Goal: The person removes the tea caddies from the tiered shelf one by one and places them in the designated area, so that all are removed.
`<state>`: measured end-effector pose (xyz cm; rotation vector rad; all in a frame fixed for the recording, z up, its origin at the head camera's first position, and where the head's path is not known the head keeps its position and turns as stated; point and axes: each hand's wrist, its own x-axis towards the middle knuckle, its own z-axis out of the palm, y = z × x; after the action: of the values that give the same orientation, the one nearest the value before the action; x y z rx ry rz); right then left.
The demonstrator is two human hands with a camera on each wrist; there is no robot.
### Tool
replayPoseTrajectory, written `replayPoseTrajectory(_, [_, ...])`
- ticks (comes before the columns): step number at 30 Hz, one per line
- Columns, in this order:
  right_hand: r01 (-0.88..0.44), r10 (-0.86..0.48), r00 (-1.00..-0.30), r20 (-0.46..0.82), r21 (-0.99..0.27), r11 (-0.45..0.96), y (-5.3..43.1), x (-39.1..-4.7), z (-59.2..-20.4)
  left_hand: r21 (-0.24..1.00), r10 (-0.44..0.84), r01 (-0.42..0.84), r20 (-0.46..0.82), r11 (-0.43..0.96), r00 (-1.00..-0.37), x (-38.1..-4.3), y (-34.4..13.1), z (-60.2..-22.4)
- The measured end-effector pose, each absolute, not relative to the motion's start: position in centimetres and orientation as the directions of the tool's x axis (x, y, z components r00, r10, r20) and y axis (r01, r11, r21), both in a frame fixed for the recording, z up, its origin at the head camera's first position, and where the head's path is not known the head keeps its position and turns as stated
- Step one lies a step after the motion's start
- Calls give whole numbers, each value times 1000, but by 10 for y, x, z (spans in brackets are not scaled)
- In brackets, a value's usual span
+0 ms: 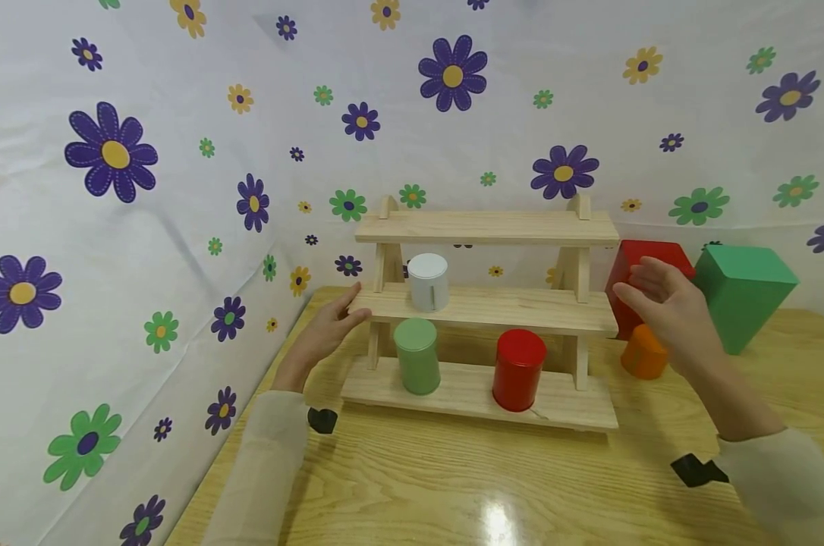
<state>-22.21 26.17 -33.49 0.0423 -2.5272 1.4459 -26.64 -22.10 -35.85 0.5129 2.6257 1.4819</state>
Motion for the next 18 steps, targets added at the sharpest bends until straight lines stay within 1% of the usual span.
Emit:
replayPoseTrajectory(8, [-185,27,-974,226,-855,485,227,-229,-331,838,331,255,95,483,-939,-265,-220,-356])
replayPoseTrajectory(18, [-272,-77,-962,262,-897,349,183,-240,-325,844,335,252,92,473,-938,-265,-220,-356])
